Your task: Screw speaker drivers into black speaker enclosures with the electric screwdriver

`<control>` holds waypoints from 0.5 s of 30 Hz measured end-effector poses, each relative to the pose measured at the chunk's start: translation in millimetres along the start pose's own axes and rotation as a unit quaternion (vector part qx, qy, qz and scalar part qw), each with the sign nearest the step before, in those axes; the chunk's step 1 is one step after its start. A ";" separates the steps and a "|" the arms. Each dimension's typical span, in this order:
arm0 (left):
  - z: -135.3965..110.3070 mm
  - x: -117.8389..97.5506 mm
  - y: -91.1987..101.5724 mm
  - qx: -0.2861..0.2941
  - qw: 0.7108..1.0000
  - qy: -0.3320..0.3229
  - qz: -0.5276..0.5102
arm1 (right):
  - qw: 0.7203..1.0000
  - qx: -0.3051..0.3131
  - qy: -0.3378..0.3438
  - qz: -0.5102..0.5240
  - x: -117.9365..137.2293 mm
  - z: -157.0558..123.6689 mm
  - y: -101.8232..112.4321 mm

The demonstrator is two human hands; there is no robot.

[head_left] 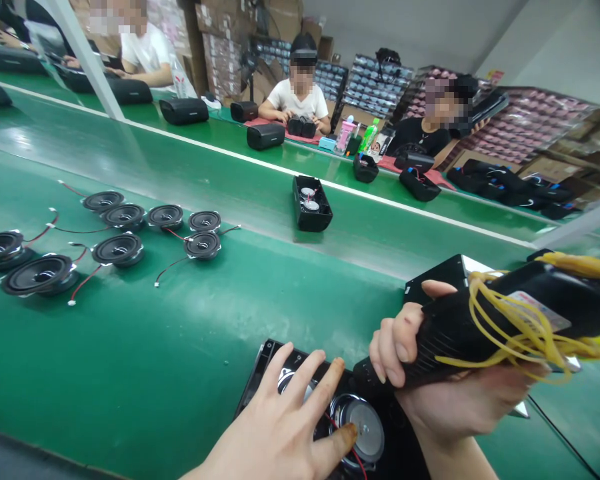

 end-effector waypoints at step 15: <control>2.3 1.1 1.3 0.026 0.999 -0.025 0.021 | 0.998 0.062 -0.019 -0.005 -6.9 -18.6 -15.8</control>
Point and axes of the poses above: each hand's wrist, its own z-axis towards the middle knuckle, its own y-axis out of the back of the hand, x = y × z, the point moved 7 cm from there along z, towards the middle knuckle, and after that the axes turned 2 degrees about z, right-handed, at the moved point
